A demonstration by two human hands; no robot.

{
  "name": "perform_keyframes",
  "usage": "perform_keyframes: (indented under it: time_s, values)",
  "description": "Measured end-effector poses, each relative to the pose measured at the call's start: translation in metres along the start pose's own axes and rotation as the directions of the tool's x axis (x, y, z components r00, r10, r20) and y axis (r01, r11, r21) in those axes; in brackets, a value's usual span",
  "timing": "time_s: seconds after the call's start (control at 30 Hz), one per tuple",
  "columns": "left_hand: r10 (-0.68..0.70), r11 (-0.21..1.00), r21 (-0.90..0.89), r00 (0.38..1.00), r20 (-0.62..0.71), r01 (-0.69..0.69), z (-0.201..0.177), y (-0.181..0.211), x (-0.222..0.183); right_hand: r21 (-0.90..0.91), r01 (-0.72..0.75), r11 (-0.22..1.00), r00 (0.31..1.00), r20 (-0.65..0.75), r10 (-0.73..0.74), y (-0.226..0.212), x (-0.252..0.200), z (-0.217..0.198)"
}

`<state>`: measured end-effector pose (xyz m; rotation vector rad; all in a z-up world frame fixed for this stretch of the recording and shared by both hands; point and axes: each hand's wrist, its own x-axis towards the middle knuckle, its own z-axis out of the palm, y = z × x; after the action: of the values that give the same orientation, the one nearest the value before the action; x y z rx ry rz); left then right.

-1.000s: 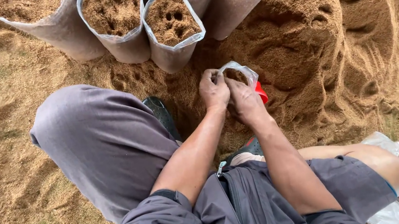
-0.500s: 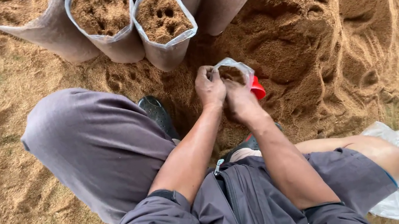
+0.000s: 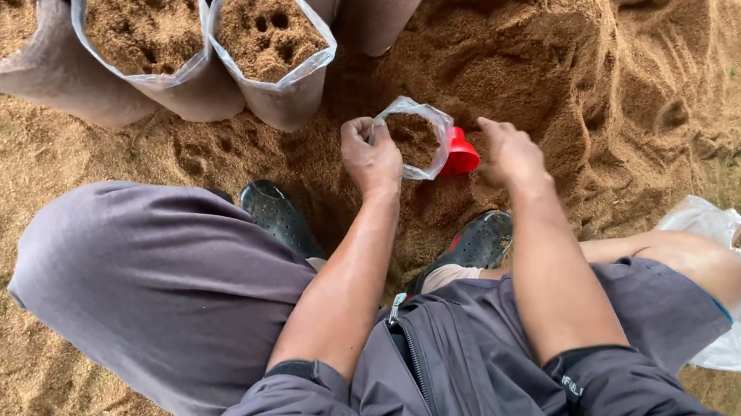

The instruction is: Filling small plastic bags with substrate material using a hand scoop

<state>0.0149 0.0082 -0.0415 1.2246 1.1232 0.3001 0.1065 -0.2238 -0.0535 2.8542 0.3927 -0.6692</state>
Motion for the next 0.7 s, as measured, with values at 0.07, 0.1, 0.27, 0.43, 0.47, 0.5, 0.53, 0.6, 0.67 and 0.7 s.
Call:
perform_keyframes:
  time_s: [0.07,0.1,0.27,0.43,0.47,0.5,0.53,0.6,0.67,0.7]
  values:
    - [-0.050,0.999,0.008,0.999,-0.018,0.051,-0.003,0.007,-0.007,0.075,-0.010,0.997,0.998,0.070,0.005,-0.012,0.008,0.019]
    - [-0.050,0.999,0.012,0.999,-0.009,0.050,-0.006,0.003,-0.002,0.078,-0.020,0.997,0.997,0.070,0.014,-0.006,0.019,0.046]
    - [-0.214,0.975,0.076,0.976,0.049,0.210,-0.006,-0.016,-0.009,0.274,0.010,0.962,0.980,-0.196,0.046,-0.012,0.023,0.087]
    - [-0.248,0.967,0.078,0.965,0.080,0.242,-0.013,0.010,-0.023,0.916,-0.179,0.358,0.798,-0.078,0.598,-0.060,-0.033,-0.060]
    - [-0.253,0.966,0.063,0.965,0.073,0.249,-0.014,0.013,-0.023,0.823,-0.165,0.544,0.715,-0.280,0.640,-0.047,-0.021,-0.056]
    - [-0.251,0.967,0.067,0.965,0.076,0.247,-0.013,0.011,-0.025,0.825,-0.167,0.540,0.712,-0.278,0.644,-0.029,-0.023,-0.058]
    - [-0.260,0.965,0.065,0.963,0.068,0.255,-0.013,0.011,-0.026,0.898,-0.249,0.363,0.525,-0.190,0.829,-0.013,-0.024,-0.058]
    - [-0.262,0.964,0.068,0.963,0.065,0.258,-0.013,0.011,-0.028,0.947,-0.282,0.156,0.299,-0.068,0.952,0.031,-0.013,-0.040]
    - [-0.265,0.964,0.046,0.961,0.084,0.262,-0.013,0.014,-0.027,0.945,0.164,-0.282,-0.053,0.294,0.954,0.085,0.016,-0.003]
    - [-0.258,0.966,0.043,0.962,0.088,0.255,-0.014,0.023,-0.029,0.943,0.172,-0.283,-0.053,0.296,0.954,0.098,0.020,0.016]
